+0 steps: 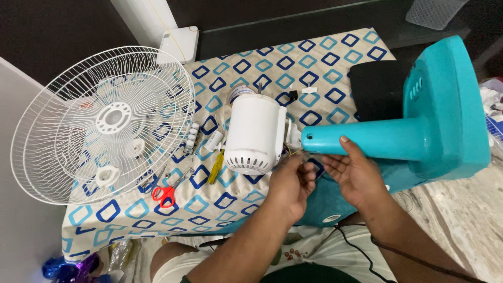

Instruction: The person connects wires between a white fan motor and a teal fan housing, then secures the motor to the housing using a screwdriver. The person handles the motor, housing, and wiring throughout the clip.

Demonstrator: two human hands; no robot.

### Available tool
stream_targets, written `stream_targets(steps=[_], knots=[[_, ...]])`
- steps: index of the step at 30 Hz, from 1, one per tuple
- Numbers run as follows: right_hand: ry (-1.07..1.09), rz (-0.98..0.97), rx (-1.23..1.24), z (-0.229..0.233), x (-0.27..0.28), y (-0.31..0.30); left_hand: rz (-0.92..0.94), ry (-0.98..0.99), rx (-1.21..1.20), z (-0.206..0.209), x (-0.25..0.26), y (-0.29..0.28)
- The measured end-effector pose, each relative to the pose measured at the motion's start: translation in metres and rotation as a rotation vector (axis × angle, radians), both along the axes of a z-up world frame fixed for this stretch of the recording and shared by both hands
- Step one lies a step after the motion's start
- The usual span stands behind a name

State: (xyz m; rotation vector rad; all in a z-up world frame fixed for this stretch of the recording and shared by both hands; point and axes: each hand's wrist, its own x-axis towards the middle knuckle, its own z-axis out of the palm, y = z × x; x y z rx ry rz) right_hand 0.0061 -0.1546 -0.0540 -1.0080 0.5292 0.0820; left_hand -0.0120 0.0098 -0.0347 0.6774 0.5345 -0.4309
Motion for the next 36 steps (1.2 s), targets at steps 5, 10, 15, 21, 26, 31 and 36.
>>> stream_targets(steps=[5, 10, 15, 21, 26, 31, 36], knots=[[-0.047, 0.026, 0.014, -0.005, -0.001, 0.0, -0.189, -0.291, 0.345, 0.033, -0.037, 0.005], [-0.04, 0.003, 0.004, -0.006, -0.001, 0.001, -0.261, -1.175, 1.429, 0.078, 0.0, 0.045], [-0.017, -0.011, -0.004, -0.005, -0.002, 0.003, -0.433, -1.093, 1.991, 0.119, 0.074, 0.049], [-0.029, -0.08, 0.032, -0.004, -0.006, -0.003, -0.753, -0.685, 1.998, 0.121, 0.093, 0.056], [-0.061, -0.115, -0.011, 0.0, -0.004, -0.002, -0.599, -0.666, 1.856, 0.106, 0.104, 0.085], [-0.066, -0.154, -0.014, 0.005, 0.002, 0.001, -0.592, -0.707, 1.869, 0.093, 0.114, 0.103], [-0.039, -0.142, -0.027, 0.008, 0.008, 0.003, -0.492, -1.233, 1.997, 0.08, 0.113, 0.105]])
